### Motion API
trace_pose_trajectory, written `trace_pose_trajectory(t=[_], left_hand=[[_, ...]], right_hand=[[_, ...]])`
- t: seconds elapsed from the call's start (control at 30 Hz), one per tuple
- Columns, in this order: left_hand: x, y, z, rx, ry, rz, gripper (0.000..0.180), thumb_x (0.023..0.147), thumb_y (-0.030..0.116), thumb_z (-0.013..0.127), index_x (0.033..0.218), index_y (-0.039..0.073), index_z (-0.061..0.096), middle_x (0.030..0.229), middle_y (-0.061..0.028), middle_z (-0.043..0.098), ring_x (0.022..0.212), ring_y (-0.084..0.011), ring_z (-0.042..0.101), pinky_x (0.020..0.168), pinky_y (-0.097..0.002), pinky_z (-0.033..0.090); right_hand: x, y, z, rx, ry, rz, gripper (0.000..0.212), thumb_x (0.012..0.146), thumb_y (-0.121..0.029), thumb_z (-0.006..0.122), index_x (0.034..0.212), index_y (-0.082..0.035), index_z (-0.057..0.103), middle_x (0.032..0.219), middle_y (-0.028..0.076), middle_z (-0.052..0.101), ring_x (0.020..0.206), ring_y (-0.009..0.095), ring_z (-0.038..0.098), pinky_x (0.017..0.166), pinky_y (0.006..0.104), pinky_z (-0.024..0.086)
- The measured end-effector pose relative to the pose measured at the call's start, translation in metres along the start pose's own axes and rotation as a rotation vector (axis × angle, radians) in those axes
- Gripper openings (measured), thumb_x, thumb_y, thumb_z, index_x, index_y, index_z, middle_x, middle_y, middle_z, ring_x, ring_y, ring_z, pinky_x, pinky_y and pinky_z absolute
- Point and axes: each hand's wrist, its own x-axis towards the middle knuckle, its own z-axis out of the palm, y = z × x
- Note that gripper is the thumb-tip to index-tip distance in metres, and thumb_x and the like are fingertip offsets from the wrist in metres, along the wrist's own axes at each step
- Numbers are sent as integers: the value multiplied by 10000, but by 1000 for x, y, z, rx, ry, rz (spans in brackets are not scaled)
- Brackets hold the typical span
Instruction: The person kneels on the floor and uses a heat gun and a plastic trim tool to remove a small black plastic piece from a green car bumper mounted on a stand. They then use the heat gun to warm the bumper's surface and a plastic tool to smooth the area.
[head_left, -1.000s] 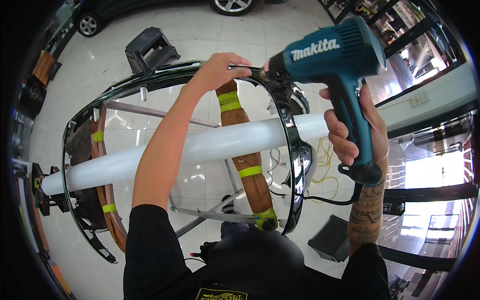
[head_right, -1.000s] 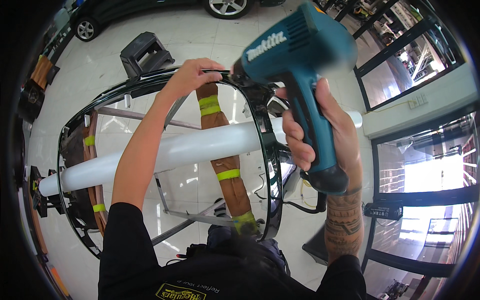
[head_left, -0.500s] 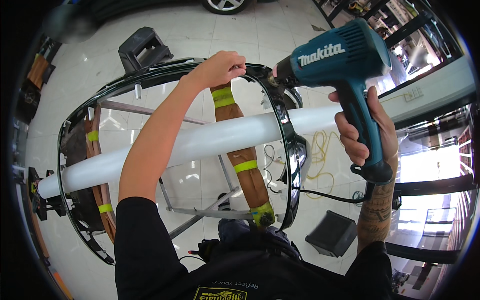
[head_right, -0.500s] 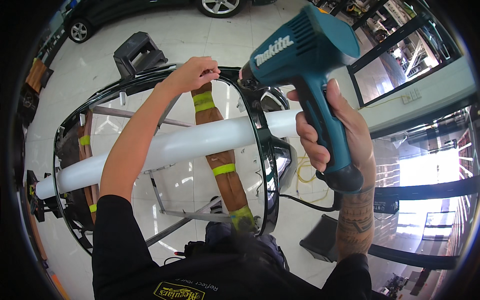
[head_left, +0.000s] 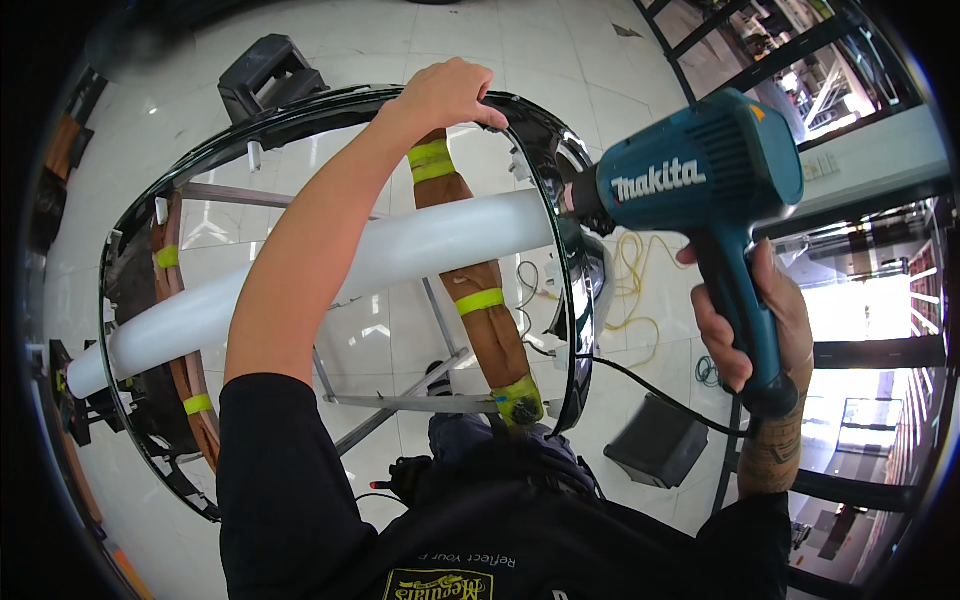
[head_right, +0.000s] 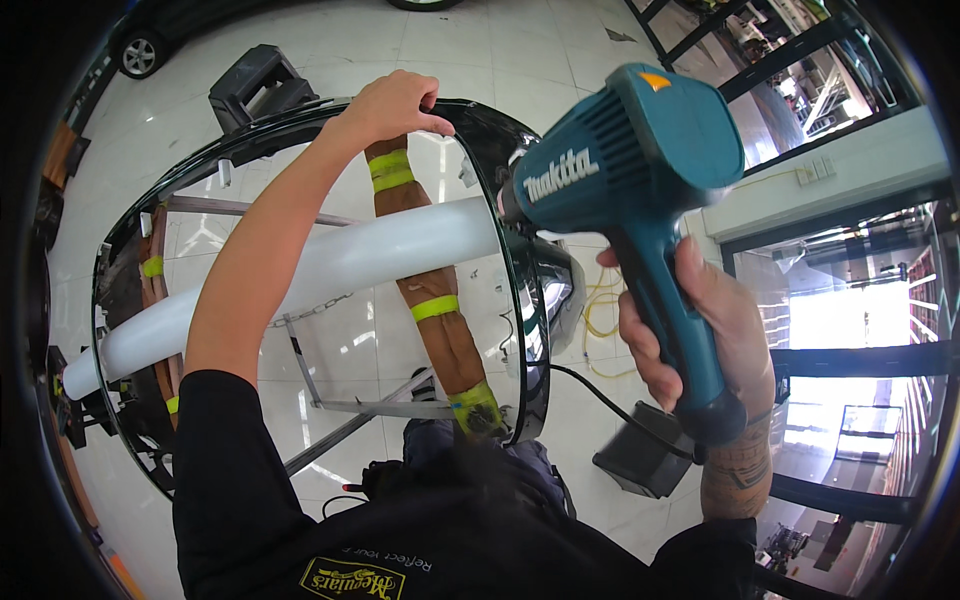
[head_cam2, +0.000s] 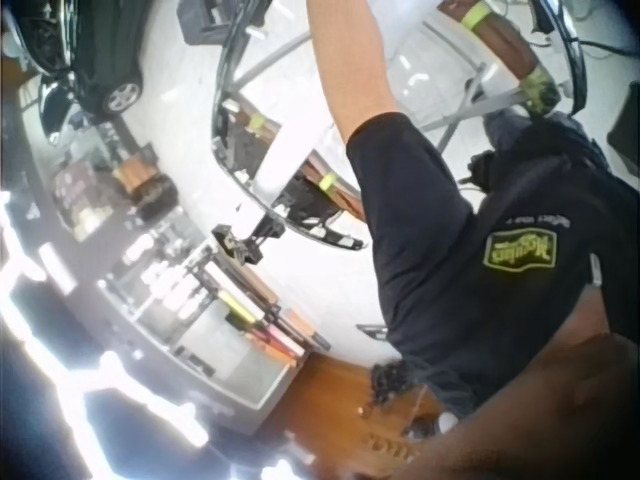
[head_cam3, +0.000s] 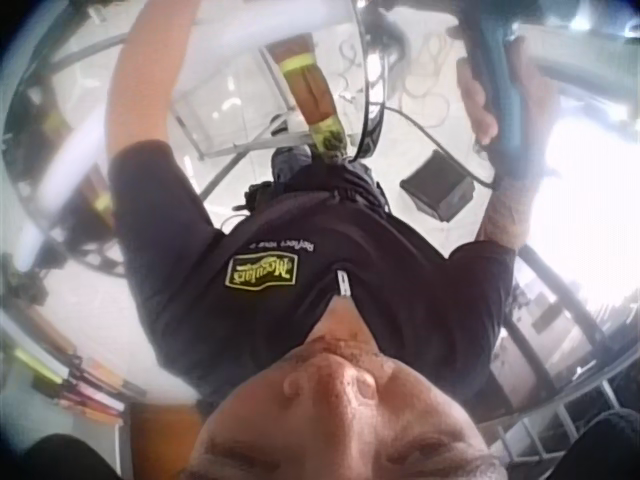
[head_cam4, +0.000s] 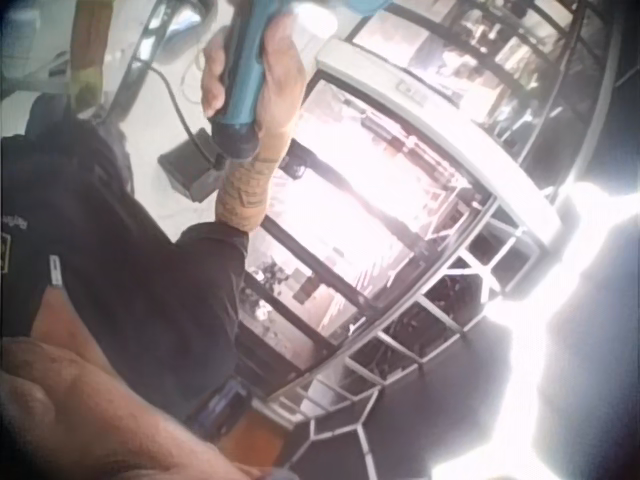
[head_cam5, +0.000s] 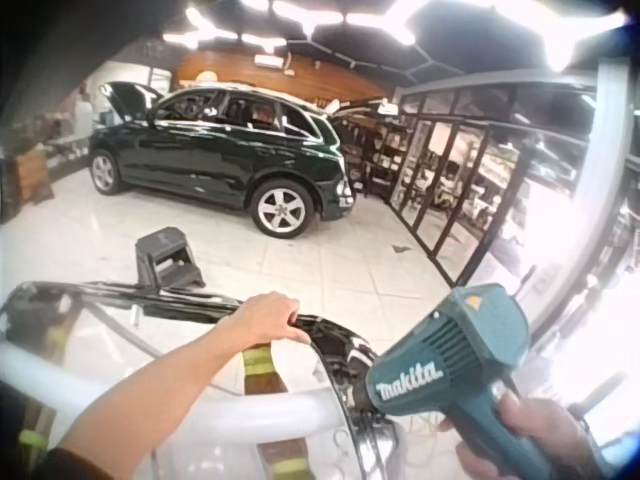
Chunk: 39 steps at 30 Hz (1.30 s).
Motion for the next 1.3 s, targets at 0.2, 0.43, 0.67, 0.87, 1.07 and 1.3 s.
trace_pose_trajectory(t=[0.2, 0.43, 0.67, 0.87, 1.07, 1.3], left_hand=[[-8, 9, 30, 350, 219, 258, 541, 770, 634, 599, 1076, 199, 694, 998, 15, 659, 1142, -207, 524, 1009, -522, 330], [-29, 44, 34, 412, 69, 418, 575, 767, 633, 571, 1205, 278, 682, 1242, 52, 642, 1257, -203, 485, 1111, -553, 252], [-48, 77, 52, 120, -133, 588, 601, 750, 526, 676, 1257, 202, 651, 1359, -11, 578, 1323, -265, 451, 1142, -491, 265], [-91, 118, 68, 147, -131, 547, 582, 709, 482, 727, 1227, 222, 669, 1399, -3, 540, 1371, -282, 393, 1170, -514, 228], [-153, 168, 82, 252, -92, 524, 566, 744, 489, 692, 1251, 240, 651, 1411, 6, 526, 1396, -276, 353, 1175, -511, 238], [-278, 224, 135, -477, 546, -127, 260, 934, 189, 585, 1149, 77, 677, 1137, -104, 685, 1073, -273, 638, 904, -370, 500]], right_hand=[[-39, 17, -5, -35, 40, 58, 647, 1036, -442, 337, 1280, 156, 359, 705, 160, 533, 402, 158, 540, 344, 241, 476], [-80, 36, -10, -69, 56, 162, 666, 1011, -454, 415, 1282, 152, 375, 708, 157, 537, 427, 165, 551, 360, 237, 461], [-122, 65, -31, -128, 1, 273, 719, 986, -503, 446, 1313, 133, 374, 747, 148, 550, 464, 162, 564, 400, 256, 492], [-166, 101, -63, -99, -100, 349, 710, 991, -496, 442, 1324, 127, 373, 756, 136, 541, 471, 160, 567, 423, 255, 507], [-199, 137, -88, -133, -264, 327, 667, 1004, -519, 381, 1307, 75, 376, 730, 128, 531, 451, 151, 556, 409, 257, 495], [-237, 182, -118, -50, -244, 118, 721, 982, -564, 399, 1314, 76, 388, 735, 129, 539, 443, 153, 541, 402, 267, 478]])
